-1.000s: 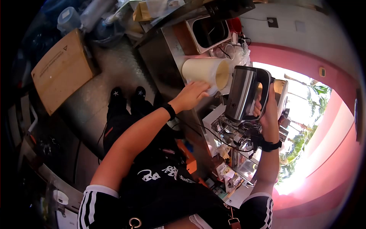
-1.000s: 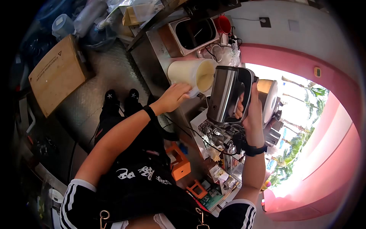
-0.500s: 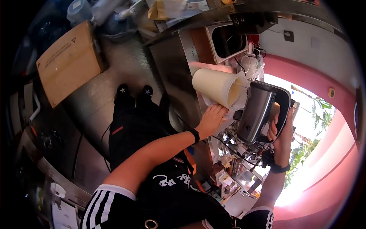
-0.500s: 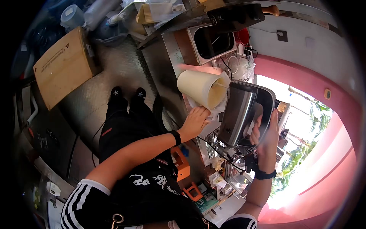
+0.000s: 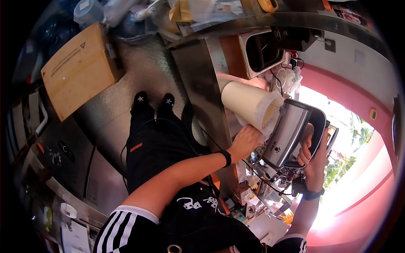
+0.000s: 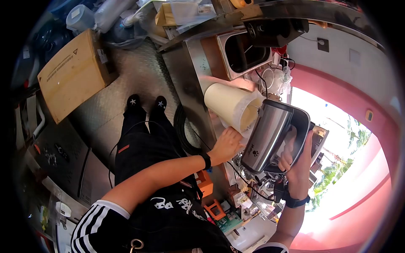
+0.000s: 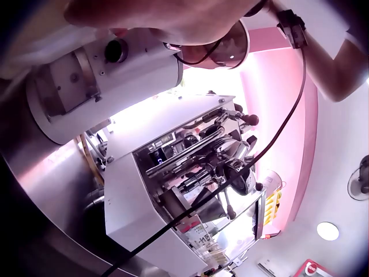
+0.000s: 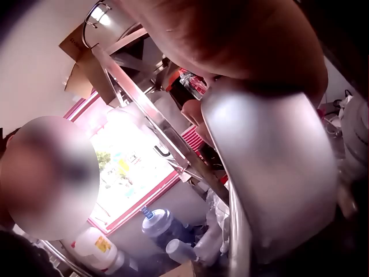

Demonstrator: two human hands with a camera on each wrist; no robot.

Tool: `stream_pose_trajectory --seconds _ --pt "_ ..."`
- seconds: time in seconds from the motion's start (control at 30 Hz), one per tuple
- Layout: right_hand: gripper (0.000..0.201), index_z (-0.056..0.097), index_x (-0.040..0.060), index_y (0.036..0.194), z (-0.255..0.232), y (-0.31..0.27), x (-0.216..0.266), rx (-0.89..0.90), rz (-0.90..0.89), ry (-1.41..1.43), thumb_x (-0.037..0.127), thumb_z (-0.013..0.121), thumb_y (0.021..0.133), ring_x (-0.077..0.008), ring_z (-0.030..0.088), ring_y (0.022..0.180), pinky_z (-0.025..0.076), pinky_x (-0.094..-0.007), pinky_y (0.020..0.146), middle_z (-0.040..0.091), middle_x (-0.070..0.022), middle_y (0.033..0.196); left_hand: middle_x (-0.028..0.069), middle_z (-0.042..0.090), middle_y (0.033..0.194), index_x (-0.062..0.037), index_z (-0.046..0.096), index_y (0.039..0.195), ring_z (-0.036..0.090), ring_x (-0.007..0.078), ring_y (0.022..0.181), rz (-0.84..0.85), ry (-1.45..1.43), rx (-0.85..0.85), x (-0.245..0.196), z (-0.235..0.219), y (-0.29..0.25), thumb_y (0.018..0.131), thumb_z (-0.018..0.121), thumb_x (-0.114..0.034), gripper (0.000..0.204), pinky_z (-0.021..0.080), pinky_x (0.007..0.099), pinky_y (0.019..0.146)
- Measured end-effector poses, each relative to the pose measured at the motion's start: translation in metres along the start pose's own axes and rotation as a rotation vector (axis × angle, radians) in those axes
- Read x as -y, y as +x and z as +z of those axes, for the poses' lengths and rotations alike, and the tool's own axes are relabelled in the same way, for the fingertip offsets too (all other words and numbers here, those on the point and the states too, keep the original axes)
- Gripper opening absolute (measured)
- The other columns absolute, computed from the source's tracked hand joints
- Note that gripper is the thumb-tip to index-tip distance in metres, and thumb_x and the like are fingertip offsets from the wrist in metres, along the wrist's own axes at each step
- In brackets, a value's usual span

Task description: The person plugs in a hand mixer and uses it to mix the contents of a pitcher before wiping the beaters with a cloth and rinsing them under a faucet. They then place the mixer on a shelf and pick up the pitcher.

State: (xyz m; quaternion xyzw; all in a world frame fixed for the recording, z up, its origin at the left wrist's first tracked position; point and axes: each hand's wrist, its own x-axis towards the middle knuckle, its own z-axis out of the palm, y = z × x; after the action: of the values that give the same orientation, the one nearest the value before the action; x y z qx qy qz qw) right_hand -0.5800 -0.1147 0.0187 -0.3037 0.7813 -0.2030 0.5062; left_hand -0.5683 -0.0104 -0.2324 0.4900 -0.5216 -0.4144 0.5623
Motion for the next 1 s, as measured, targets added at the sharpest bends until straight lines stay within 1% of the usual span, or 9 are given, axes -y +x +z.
stream_pose_trajectory --seconds 0.13,0.23,0.37,0.4,0.5,0.63,0.8,0.87,1.0 --pt "0.059 0.044 0.0112 0.067 0.002 0.025 -0.016 0.121 0.181 0.129 0.061 0.031 0.094 -0.0109 0.027 0.028 0.023 -0.0255 0.029 0.032 0.0000 0.041 0.0159 0.053 0.105 -0.0006 0.055 0.104 0.047 0.0317 0.107 0.051 0.011 0.006 0.004 0.000 0.000 0.077 0.058 -0.012 0.029 0.034 0.0405 0.099" --pt "0.060 0.044 0.0111 0.067 -0.013 0.024 -0.015 0.200 0.148 0.143 0.063 0.032 0.093 -0.0110 0.026 0.029 0.024 -0.0253 0.029 0.033 -0.0001 0.041 0.0164 0.053 0.105 -0.0005 0.054 0.104 0.047 0.0320 0.107 -0.043 -0.040 0.049 0.001 0.000 0.000 0.076 0.057 -0.011 0.030 0.033 0.0411 0.100" --pt "0.061 0.045 0.0111 0.065 -0.003 0.026 -0.020 0.062 0.108 0.275 0.064 0.032 0.093 -0.0114 0.026 0.029 0.026 -0.0283 0.031 0.033 0.0000 0.042 0.0164 0.053 0.106 0.0000 0.054 0.106 0.046 0.0325 0.107 -0.028 -0.048 0.023 0.001 -0.005 0.003 0.075 0.058 -0.013 0.033 0.032 0.0412 0.100" --pt "0.066 0.047 0.0082 0.066 -0.008 0.029 -0.022 0.164 0.169 0.322 0.067 0.031 0.091 -0.0149 0.031 0.033 0.027 -0.0298 0.035 0.034 -0.0021 0.044 0.0163 0.053 0.106 0.0000 0.054 0.107 0.046 0.0327 0.108 -0.001 -0.035 0.028 0.003 -0.006 0.004 0.074 0.058 -0.013 0.035 0.032 0.0412 0.100" --pt "0.065 0.046 0.0085 0.066 -0.001 0.021 -0.017 0.205 0.257 0.223 0.067 0.031 0.091 -0.0146 0.030 0.033 0.027 -0.0297 0.035 0.034 -0.0017 0.045 0.0162 0.053 0.106 0.0000 0.053 0.109 0.046 0.0328 0.108 0.023 -0.023 0.080 0.004 -0.008 0.004 0.072 0.059 -0.016 0.041 0.032 0.0408 0.100" --pt "0.061 0.045 0.0089 0.068 0.010 0.023 -0.012 0.096 0.206 0.334 0.063 0.031 0.093 -0.0123 0.028 0.032 0.025 -0.0277 0.033 0.032 -0.0003 0.044 0.0161 0.053 0.106 0.0008 0.053 0.111 0.047 0.0322 0.108 -0.005 -0.131 -0.011 0.000 -0.011 0.003 0.070 0.058 -0.012 0.043 0.032 0.0404 0.101" --pt "0.065 0.046 0.0083 0.065 -0.006 0.017 -0.008 0.159 0.215 0.171 0.065 0.031 0.092 -0.0152 0.029 0.032 0.027 -0.0306 0.035 0.033 -0.0022 0.044 0.0141 0.054 0.106 -0.0019 0.055 0.109 0.047 0.0310 0.106 -0.033 -0.029 0.133 0.005 -0.016 0.005 0.079 0.061 -0.019 0.036 0.035 0.0396 0.097" --pt "0.063 0.046 0.0080 0.068 -0.016 0.011 -0.004 0.200 0.093 0.097 0.062 0.026 0.095 -0.0142 0.028 0.029 0.023 -0.0281 0.030 0.033 -0.0026 0.043 0.0150 0.053 0.105 -0.0016 0.054 0.107 0.047 0.0321 0.105 -0.017 -0.053 0.113 0.007 -0.021 0.007 0.081 0.060 -0.021 0.033 0.035 0.0405 0.095" --pt "0.063 0.046 0.0070 0.068 -0.015 -0.001 0.008 0.132 -0.065 0.061 0.059 0.023 0.096 -0.0155 0.028 0.027 0.026 -0.0301 0.029 0.033 -0.0041 0.042 0.0146 0.054 0.103 -0.0024 0.053 0.104 0.048 0.0320 0.103 -0.005 -0.098 0.096 0.008 -0.032 0.006 0.084 0.060 -0.028 0.033 0.036 0.0414 0.094"
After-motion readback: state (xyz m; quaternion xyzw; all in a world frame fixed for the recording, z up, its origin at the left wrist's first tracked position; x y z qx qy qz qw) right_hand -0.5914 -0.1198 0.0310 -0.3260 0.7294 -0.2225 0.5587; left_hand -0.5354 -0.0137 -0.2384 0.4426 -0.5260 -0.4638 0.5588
